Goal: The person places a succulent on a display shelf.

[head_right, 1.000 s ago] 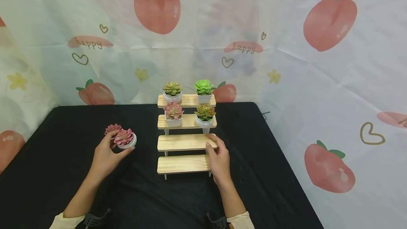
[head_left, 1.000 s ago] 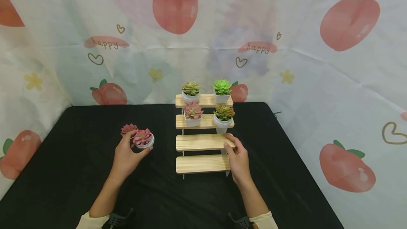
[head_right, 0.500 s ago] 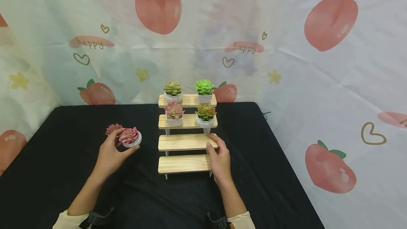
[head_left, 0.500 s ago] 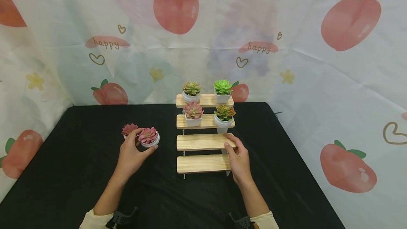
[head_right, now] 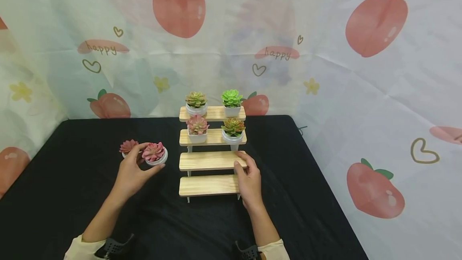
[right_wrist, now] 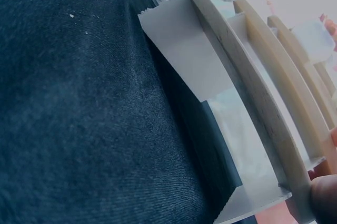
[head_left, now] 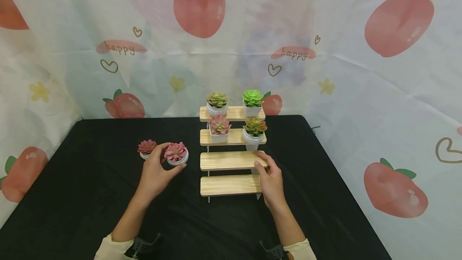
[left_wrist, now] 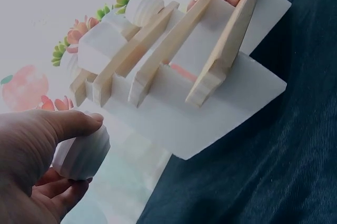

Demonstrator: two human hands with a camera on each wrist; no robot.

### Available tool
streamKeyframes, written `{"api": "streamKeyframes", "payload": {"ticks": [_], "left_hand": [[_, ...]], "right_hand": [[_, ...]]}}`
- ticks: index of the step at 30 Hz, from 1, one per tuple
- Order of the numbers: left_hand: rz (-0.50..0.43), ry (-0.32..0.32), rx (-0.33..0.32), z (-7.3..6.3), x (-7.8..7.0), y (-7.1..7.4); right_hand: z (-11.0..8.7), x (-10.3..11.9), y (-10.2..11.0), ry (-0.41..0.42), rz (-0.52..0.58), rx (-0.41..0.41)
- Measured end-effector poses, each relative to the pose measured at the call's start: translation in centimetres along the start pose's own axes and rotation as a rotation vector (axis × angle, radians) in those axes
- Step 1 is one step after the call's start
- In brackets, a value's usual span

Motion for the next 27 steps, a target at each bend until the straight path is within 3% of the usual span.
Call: {"api": "streamKeyframes", "payload": {"ticks": [27], "left_hand": [[-0.053, -0.045, 0.044, 0.0, -3.4, -1.5]], "right_hand": [[0.1, 0.0, 0.0, -0.004, -0.004, 0.0]]}}
Point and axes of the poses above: each hand's wrist, its own z-axis towards the middle knuckle, its own y-axis out of the back of the hand, x = y × z, the point moved 3 cm from there along z, towards the middle knuckle, and after that the axes turned 7 degrees about z, right-handed, at the moved point
